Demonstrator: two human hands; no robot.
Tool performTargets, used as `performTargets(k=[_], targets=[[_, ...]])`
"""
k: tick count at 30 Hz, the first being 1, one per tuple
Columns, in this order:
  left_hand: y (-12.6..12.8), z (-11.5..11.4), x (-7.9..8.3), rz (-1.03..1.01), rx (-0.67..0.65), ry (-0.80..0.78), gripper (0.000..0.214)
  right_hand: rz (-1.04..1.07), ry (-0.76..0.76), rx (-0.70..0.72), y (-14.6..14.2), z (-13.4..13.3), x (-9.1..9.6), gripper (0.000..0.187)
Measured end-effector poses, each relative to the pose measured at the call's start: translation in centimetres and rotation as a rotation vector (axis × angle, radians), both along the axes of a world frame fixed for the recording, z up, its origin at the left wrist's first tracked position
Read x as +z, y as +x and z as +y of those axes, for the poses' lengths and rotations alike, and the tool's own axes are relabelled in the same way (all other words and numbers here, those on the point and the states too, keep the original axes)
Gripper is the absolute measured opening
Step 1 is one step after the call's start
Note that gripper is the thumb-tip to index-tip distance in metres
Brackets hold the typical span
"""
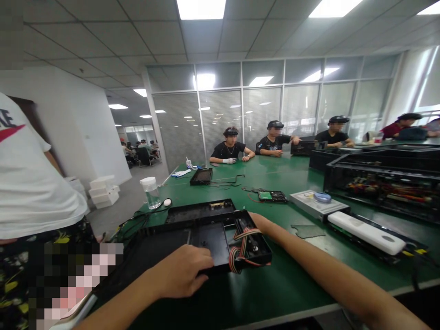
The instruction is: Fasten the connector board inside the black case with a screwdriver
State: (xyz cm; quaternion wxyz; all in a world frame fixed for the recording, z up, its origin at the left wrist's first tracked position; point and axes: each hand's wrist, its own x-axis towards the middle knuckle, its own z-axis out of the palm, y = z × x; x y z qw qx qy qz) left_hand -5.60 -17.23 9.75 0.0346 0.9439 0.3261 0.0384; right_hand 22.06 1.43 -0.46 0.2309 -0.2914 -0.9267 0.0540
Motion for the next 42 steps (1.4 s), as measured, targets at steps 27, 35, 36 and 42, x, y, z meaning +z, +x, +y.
performTargets(k=[27, 35, 36, 42], targets=[[-3.0, 14.8, -6.4, 0.158, 0.217, 0.171, 0.045, -0.153, -0.249, -0.285, -0.8, -2.4, 1.2, 0.024], [-2.4, 13.3, -7.2, 0.102, -0.159, 0.469, 0.014, -0.098, -0.276, -0.210, -0.9, -2.5, 1.2, 0.023], [-2.4, 13.3, -7.5, 0.098, -0.167, 0.494, 0.014, -0.096, -0.276, -0.209, -0.9, -2.5, 1.2, 0.022], [-1.7, 12.3, -6.8, 0.079, -0.191, 0.596, 0.016, -0.129, -0.317, -0.226, -1.0, -3.1, 1.7, 0.022]])
